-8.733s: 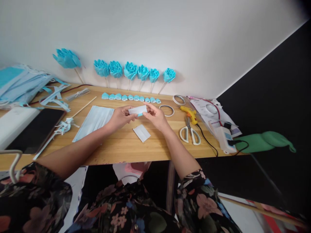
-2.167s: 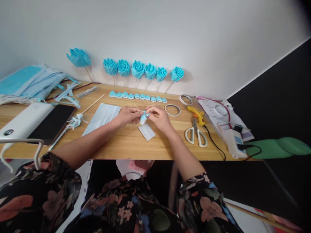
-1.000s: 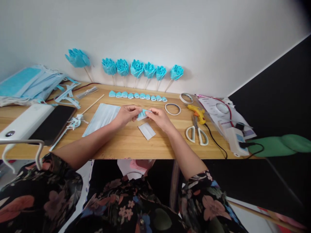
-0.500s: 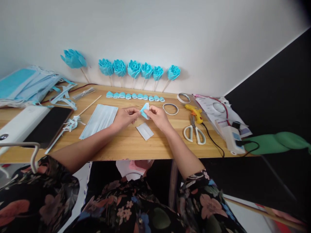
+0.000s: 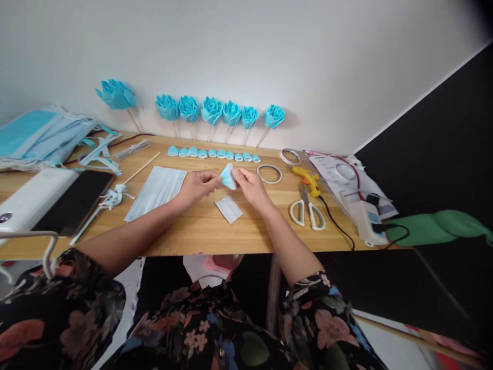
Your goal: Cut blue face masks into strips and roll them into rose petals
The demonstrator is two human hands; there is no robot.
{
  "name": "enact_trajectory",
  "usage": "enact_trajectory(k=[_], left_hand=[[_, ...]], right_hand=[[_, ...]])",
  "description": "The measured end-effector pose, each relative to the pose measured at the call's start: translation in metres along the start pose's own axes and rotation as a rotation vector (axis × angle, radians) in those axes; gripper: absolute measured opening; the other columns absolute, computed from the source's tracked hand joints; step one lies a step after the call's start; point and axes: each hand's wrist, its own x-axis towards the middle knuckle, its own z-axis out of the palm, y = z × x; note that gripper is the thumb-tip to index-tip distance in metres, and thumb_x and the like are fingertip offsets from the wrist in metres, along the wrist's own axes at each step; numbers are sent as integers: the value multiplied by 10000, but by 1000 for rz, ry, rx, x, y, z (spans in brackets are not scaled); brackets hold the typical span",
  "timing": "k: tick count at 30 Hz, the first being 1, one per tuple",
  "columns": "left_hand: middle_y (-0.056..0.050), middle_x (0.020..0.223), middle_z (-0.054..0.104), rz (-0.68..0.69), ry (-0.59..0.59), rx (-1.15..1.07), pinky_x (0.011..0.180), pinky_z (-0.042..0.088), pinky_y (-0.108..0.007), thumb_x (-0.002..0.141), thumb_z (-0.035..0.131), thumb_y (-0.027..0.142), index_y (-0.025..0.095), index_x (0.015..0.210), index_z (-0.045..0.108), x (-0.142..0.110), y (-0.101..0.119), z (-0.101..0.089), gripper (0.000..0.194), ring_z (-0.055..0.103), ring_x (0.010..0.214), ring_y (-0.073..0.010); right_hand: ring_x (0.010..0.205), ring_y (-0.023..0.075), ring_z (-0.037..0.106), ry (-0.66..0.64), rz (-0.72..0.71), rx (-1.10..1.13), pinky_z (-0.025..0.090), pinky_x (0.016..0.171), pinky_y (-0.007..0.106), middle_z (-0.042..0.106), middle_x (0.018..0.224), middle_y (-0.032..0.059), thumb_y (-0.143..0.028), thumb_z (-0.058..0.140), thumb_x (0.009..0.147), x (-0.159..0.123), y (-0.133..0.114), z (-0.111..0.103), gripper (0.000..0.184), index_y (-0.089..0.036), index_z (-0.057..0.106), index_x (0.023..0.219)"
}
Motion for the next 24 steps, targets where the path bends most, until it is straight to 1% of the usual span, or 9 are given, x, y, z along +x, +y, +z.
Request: enact_trajectory(k=[3,6,8,9,12,16,19,21,24], left_hand=[[-4,568,602,10,12,-12,467,382,-213,742,725,531,163,680,685,-1,0,0,376,483,489,-89],[-2,570,602,16,24,-5,475,387,-210,737,737,533,162,665,677,-2,2,1,383,480,497,-85],[0,572,604,11,19,1,475,383,-211,731,744,542,162,669,678,-3,3,2,390,476,495,-84],[0,575,607,6,14,2,476,382,-211,730,745,546,163,672,678,-3,3,2,392,476,495,-84],[-3,586,619,-4,4,-6,482,385,-214,731,746,544,167,670,673,-2,3,3,389,482,498,-84],[-12,610,640,-22,-14,-45,496,408,-225,734,743,501,166,682,681,-1,2,2,345,492,506,-91],[-11,600,622,-18,-33,-56,514,420,-229,753,732,481,162,680,686,-1,3,0,331,498,514,-95],[-12,590,606,-9,-36,-62,524,427,-230,776,718,507,160,670,689,-2,4,-1,363,508,521,-100],[-17,579,597,-7,-21,-74,525,431,-234,786,711,589,158,662,694,-2,4,-1,449,517,527,-106]], right_hand=[[696,147,517,-34,6,85,440,669,281,547,709,-6,-775,521,878,0,-1,0,568,-223,575,755],[709,138,525,-82,17,128,441,669,268,582,743,-14,-732,663,803,-2,-6,2,517,-218,609,813],[675,127,503,-62,32,125,414,639,261,572,720,-28,-673,744,749,-2,-7,4,483,-214,606,805],[647,120,477,-36,35,109,389,619,260,548,690,-37,-643,752,749,-2,-6,4,459,-214,591,776],[599,113,398,41,18,37,318,588,271,465,629,-49,-583,687,811,0,-4,5,401,-218,555,709],[623,123,409,54,-15,-8,325,613,281,471,646,-39,-559,631,851,0,-2,4,370,-219,551,727],[627,125,407,54,-22,-33,326,620,282,460,647,-39,-555,625,857,0,-3,3,366,-221,543,731],[623,123,402,66,-22,-48,318,618,282,457,644,-42,-549,617,864,-1,-4,2,358,-218,551,743],[623,120,399,73,-16,-54,312,617,280,461,643,-42,-551,609,868,-2,-5,1,363,-213,553,748]])
